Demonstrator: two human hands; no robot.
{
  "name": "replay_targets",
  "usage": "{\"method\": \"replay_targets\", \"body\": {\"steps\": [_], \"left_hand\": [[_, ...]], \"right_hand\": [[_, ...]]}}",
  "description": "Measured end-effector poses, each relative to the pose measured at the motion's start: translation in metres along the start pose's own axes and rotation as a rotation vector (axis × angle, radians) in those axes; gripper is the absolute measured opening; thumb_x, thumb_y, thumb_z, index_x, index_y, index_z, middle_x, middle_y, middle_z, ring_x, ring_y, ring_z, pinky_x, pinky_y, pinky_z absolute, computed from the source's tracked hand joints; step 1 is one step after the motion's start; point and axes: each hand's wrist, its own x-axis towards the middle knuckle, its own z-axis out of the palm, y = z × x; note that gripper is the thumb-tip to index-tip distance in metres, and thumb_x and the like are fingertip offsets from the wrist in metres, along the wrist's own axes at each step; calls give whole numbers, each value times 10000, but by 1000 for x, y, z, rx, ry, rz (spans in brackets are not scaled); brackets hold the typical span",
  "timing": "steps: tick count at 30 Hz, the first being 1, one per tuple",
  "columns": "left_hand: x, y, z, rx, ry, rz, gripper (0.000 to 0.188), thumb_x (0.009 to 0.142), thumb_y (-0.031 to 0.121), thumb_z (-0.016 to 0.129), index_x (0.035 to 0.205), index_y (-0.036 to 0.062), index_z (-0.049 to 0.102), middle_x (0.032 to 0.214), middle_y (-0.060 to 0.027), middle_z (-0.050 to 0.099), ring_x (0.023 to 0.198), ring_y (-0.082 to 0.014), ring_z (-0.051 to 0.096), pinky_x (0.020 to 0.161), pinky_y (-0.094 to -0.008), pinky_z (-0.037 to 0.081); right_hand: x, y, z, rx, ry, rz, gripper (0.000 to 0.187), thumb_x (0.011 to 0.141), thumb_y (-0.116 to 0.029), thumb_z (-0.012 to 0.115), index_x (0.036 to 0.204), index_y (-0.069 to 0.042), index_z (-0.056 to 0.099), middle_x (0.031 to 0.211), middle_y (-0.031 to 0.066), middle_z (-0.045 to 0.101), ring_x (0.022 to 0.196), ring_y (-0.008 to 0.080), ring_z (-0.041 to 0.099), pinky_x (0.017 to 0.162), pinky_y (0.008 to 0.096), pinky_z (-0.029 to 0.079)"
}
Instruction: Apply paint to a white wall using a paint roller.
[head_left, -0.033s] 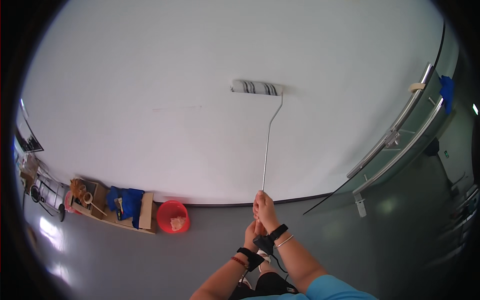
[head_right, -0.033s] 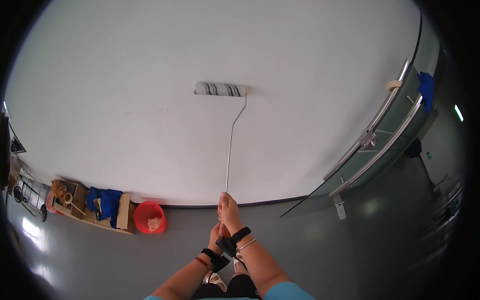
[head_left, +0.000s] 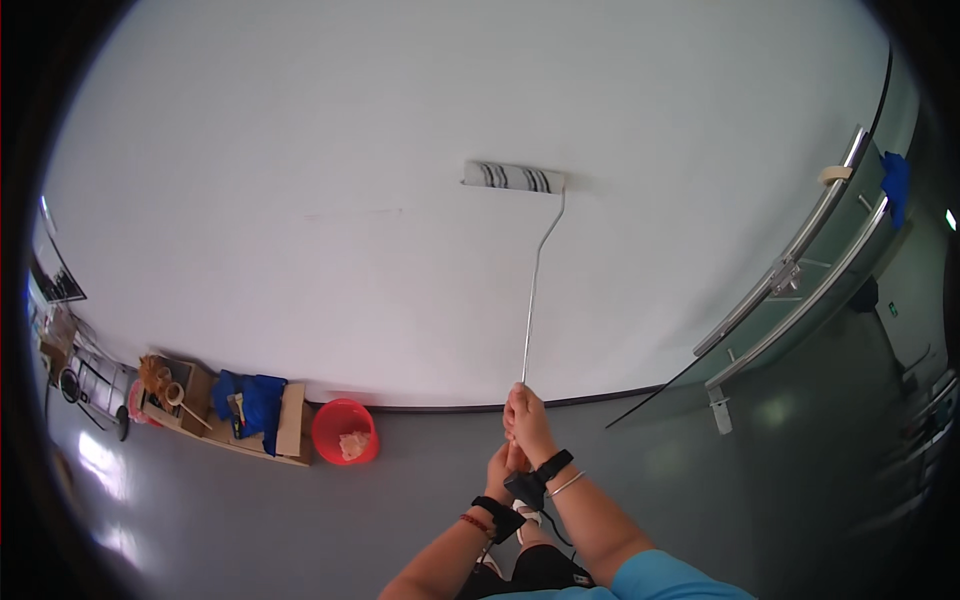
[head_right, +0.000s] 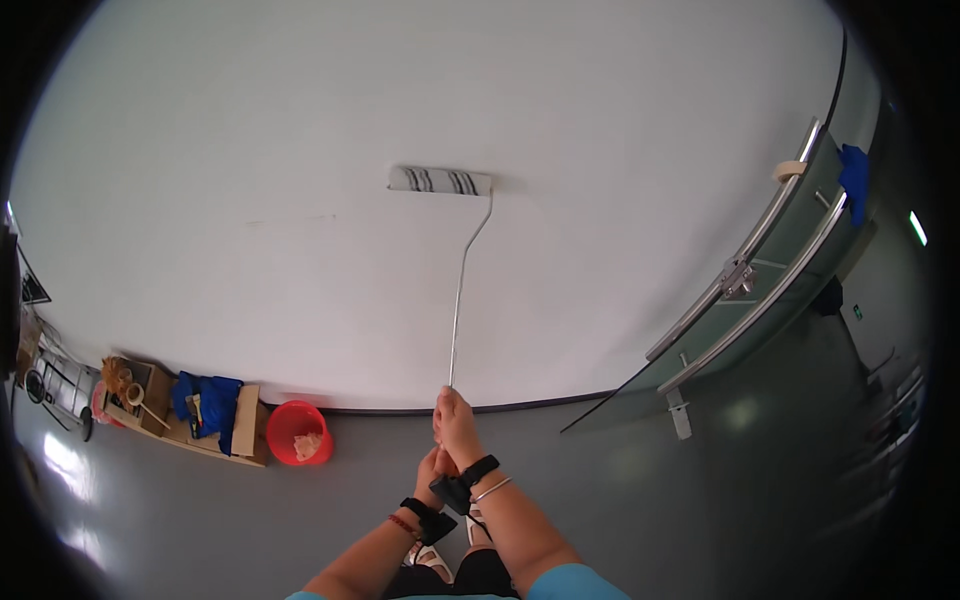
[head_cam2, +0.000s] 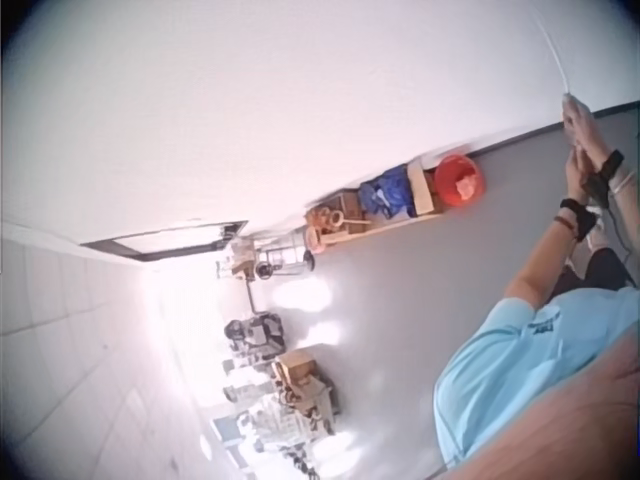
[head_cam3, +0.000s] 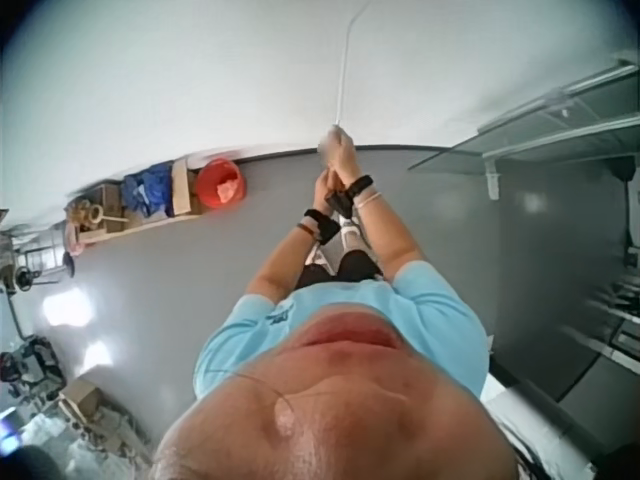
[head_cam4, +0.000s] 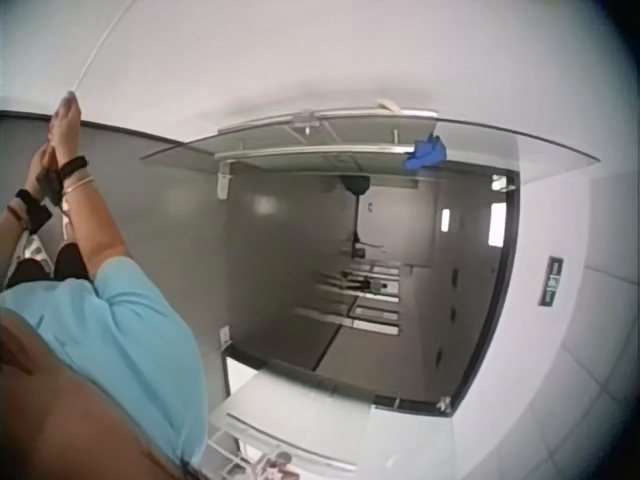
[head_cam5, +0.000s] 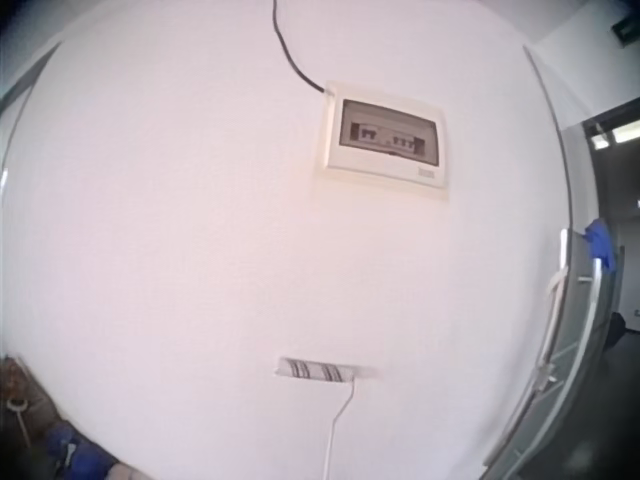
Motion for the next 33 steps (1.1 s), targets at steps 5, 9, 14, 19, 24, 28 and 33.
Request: {"method": "replay_targets", "body": {"steps": [5, 9, 14, 19, 24, 28, 33], "left_hand": [[0, -23, 1, -49, 55, 5, 462, 981, 415, 414, 1049, -20, 552, 870, -30, 611, 759, -97, 560, 674, -230, 448], [-5, -35, -4, -42, 168, 36, 438, 979, 413, 419, 862, 10, 544, 684, 8, 519, 603, -91, 452, 538, -244, 369], [-5, -61, -1, 35, 215, 3, 456, 982, 411, 407, 947, -11, 577, 758, -24, 597, 678, -114, 530, 609, -251, 431], [9, -66, 8, -63, 237, 11, 436, 984, 385, 414, 972, -16, 584, 778, -28, 612, 684, -116, 542, 624, -249, 444], [36, -52, 9, -19, 224, 132, 415, 983, 365, 432, 998, -19, 590, 816, -38, 627, 717, -121, 555, 655, -251, 455], [53, -5, 28, -119, 205, 225, 400, 983, 344, 433, 987, -26, 586, 813, -62, 636, 730, -126, 565, 660, -260, 461], [74, 48, 36, -60, 173, 270, 421, 986, 357, 416, 983, -32, 577, 810, -68, 638, 724, -124, 567, 649, -265, 463]], "right_hand": [[-1, 25, -6, 14, 2, 13, 456, 985, -446, 374, 691, -97, 362, 496, -10, 346, 377, 91, 328, 356, 236, 294], [-8, 34, 0, 9, -7, 21, 462, 983, -454, 379, 687, -99, 359, 496, -11, 343, 377, 92, 324, 356, 232, 293], [-7, 60, -14, 101, -62, 68, 450, 970, -488, 391, 714, -119, 369, 517, -26, 334, 383, 79, 320, 356, 217, 283], [-3, 46, -19, 69, -84, 36, 431, 973, -478, 394, 732, -121, 377, 532, -30, 332, 402, 71, 321, 359, 214, 264], [10, 9, -14, 14, -55, -12, 430, 982, -452, 386, 732, -103, 380, 537, -24, 352, 409, 70, 319, 367, 217, 262], [24, -33, -12, -29, -47, -109, 428, 988, -433, 384, 734, -89, 390, 539, -17, 379, 416, 77, 348, 377, 220, 303], [43, -93, -9, -92, -68, -230, 425, 996, -406, 377, 735, -73, 409, 541, -11, 399, 425, 94, 378, 388, 239, 337]]}}
